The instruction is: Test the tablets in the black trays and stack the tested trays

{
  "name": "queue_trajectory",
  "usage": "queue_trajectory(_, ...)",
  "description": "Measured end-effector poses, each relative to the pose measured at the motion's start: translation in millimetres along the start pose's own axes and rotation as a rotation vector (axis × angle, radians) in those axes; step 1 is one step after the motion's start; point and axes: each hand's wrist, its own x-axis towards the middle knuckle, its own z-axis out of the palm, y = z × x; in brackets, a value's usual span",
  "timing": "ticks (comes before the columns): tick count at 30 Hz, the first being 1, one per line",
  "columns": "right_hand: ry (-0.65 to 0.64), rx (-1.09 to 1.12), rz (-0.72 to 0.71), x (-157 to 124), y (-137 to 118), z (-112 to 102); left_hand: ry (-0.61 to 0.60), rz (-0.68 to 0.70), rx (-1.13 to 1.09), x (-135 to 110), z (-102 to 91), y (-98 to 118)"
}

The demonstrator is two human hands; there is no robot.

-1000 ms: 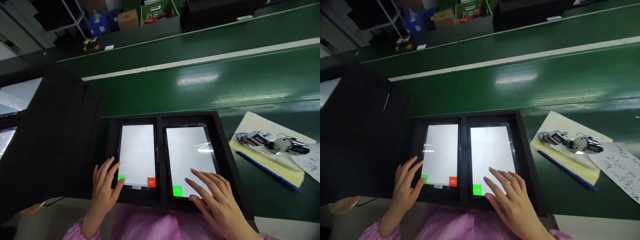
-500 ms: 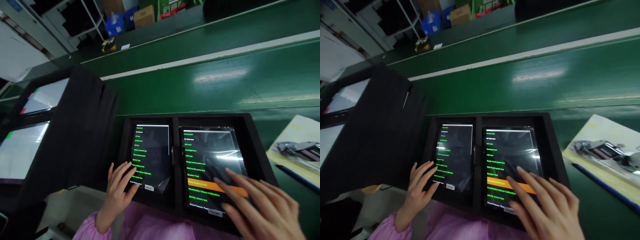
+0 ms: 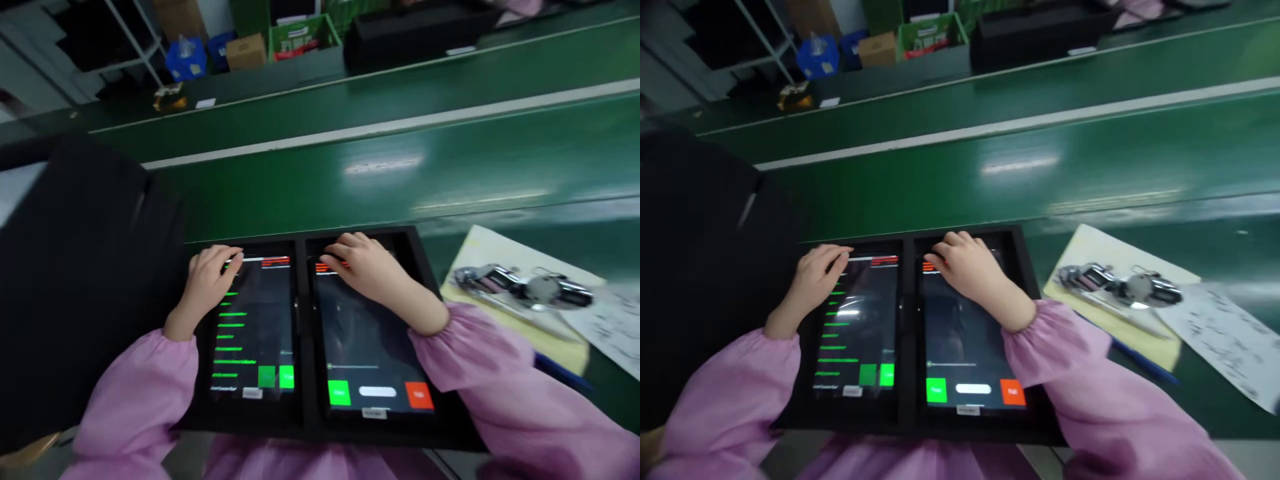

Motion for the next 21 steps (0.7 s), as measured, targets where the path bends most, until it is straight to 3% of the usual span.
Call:
queue_trajectory(4,-0.054,-0.006,0.01,-5.6,-8.1,-5.5,0.003,0.008,0.042,2.5,23.9,-11.9)
queue_trajectory(10,-0.087,0.007,-0.011,-5.7,-9.2,-9.6,-0.082,0.052,0.158,-1.3,16.7,-11.8)
queue_trajectory(21,0.142,0.016,-0.175,-8.9,10.8,14.2,-0.1,0.046,0.097,-0.2,16.5,2.4)
